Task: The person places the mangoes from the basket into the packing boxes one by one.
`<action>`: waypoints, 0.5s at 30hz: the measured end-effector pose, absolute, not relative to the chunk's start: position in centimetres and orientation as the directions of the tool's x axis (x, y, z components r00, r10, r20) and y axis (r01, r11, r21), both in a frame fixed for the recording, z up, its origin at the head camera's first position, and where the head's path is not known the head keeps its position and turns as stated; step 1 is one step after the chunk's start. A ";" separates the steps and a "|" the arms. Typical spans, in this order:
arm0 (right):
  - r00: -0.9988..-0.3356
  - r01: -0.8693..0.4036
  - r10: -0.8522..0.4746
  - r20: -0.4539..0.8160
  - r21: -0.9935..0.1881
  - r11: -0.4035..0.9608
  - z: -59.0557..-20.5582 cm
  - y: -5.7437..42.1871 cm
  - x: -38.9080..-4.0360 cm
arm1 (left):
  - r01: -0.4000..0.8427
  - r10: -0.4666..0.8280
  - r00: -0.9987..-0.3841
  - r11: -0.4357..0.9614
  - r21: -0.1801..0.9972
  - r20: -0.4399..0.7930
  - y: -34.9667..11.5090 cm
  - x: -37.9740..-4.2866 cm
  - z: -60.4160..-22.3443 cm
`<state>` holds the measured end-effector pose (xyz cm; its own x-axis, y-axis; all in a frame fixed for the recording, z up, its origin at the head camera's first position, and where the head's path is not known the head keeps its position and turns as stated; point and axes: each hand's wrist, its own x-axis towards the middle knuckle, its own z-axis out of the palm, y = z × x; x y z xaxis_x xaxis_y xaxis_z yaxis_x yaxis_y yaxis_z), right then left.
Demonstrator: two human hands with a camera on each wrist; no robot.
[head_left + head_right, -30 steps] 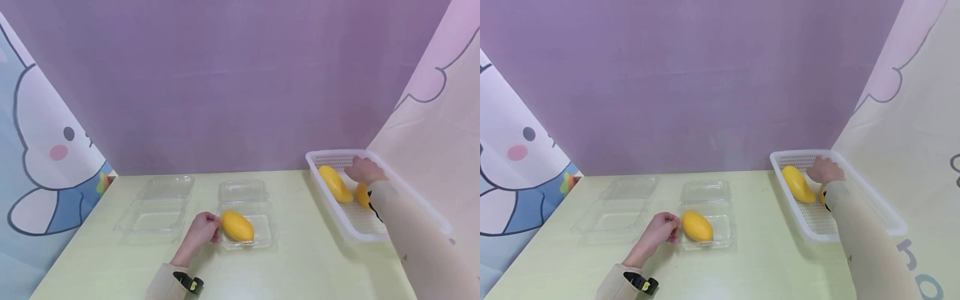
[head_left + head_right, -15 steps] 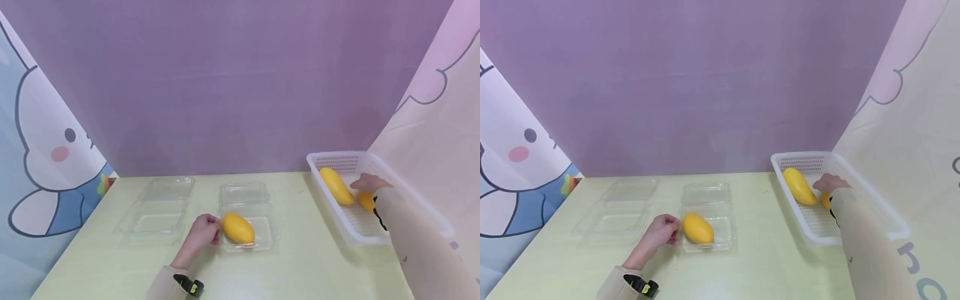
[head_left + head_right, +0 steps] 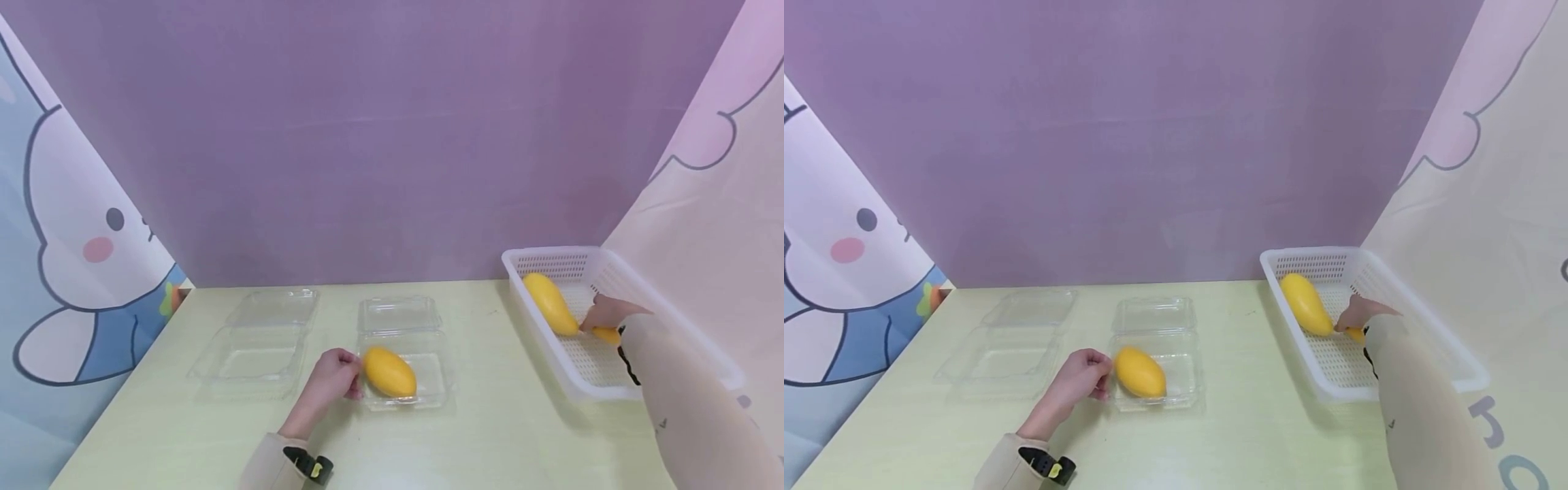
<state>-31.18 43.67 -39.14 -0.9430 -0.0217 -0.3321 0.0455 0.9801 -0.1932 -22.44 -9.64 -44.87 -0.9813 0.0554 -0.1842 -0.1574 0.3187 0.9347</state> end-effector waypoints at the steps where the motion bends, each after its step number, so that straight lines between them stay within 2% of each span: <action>1: -0.939 0.038 -0.033 -0.342 -0.199 0.979 -39.2 43.7 -31.2 | -0.158 0.057 -0.981 0.319 0.935 -0.186 -9.6 -22.5 -44.9; 4: -0.920 0.021 -0.067 -0.387 -0.219 0.976 -39.1 43.7 -31.3 | -0.163 0.059 -0.980 0.316 0.935 -0.190 -9.7 -22.5 -44.9; 9: -0.910 0.074 -0.078 -0.407 -0.345 0.936 -38.9 43.4 -31.2 | -0.160 0.052 -0.981 0.325 0.932 -0.186 -9.7 -22.6 -44.9; 15: -0.918 0.158 -0.027 -0.397 -0.426 0.891 -37.9 42.6 -30.4 | -0.164 0.052 -0.980 0.332 0.929 -0.192 -9.7 -22.6 -44.9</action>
<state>-30.39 42.64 -37.89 -0.9176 -0.0266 -0.3966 0.1581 0.8910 -0.4256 -22.59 -9.70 -44.91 -0.9800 0.0520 -0.1919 -0.1642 0.3324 0.9287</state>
